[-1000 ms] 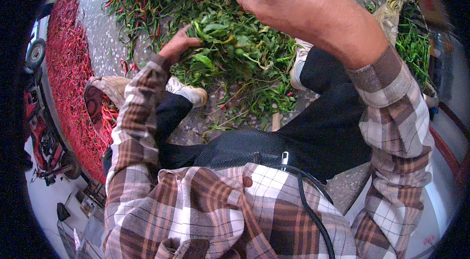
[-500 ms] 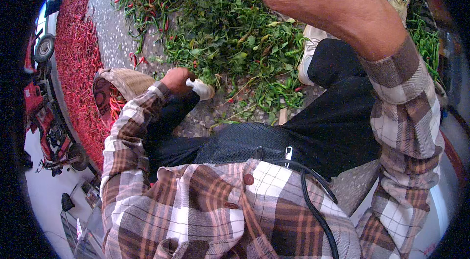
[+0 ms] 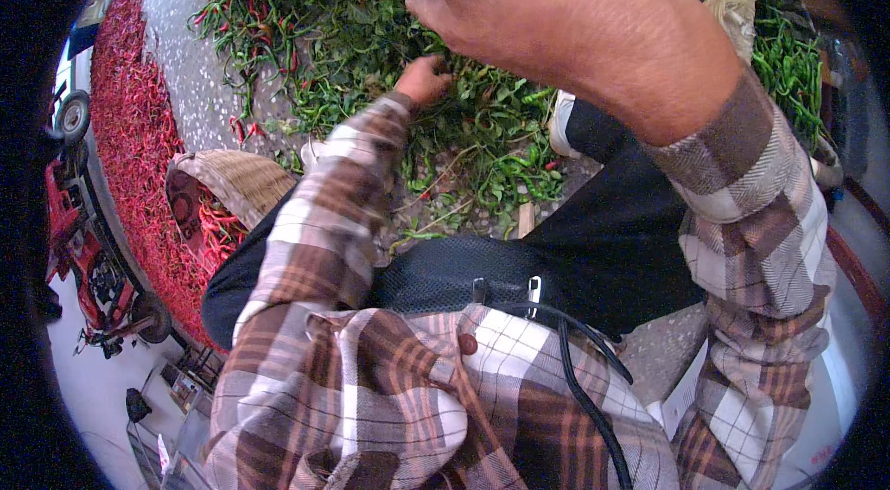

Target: The person sits on the ground and sorts green chilies by hand, picking them from a large pile and placing them into a basket. The person also handles red chilies, moving them into a separate container.

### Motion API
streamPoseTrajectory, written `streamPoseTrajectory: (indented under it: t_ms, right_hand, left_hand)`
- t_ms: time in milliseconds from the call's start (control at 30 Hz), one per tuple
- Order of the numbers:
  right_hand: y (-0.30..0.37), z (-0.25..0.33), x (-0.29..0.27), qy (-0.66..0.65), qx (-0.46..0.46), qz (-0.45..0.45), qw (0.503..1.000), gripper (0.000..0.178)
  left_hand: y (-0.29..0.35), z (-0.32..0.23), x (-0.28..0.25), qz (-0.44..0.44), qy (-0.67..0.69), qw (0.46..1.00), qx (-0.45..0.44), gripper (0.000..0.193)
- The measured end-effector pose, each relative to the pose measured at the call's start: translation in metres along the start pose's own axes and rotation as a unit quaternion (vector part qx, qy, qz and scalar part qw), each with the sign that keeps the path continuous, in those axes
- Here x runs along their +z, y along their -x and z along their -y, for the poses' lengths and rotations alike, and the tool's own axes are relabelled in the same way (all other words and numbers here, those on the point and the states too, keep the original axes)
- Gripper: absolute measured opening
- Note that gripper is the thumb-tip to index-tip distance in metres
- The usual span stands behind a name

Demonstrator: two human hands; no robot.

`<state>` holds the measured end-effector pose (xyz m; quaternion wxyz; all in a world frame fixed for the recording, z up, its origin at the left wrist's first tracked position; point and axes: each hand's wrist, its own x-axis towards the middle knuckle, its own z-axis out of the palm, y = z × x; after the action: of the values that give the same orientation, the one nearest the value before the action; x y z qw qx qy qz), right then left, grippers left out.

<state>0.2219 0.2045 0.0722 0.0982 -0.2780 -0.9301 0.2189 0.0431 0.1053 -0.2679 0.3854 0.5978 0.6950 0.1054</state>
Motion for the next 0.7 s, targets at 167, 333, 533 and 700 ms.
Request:
streamPoseTrajectory:
  t_ms: [167, 333, 533, 700]
  right_hand:
    - [0.006, 0.004, -0.004, 0.033, -0.035, -0.009, 0.999, 0.018]
    - [0.002, 0.011, 0.000, -0.023, -0.011, 0.010, 1.000, 0.018]
    - [-0.001, 0.009, -0.008, -0.032, 0.026, 0.090, 0.995, 0.016]
    - [0.006, 0.005, 0.003, 0.022, -0.014, 0.020, 0.999, 0.012]
  left_hand:
    - [-0.010, 0.025, -0.098, 0.086, 0.346, 0.931, -0.082, 0.017]
    - [-0.010, 0.023, -0.051, 0.036, -0.031, 0.998, 0.033, 0.028]
    - [0.010, -0.007, 0.041, 0.107, -0.196, 0.972, -0.068, 0.036]
    - [0.013, 0.007, -0.034, 0.215, 0.264, 0.938, -0.071, 0.051]
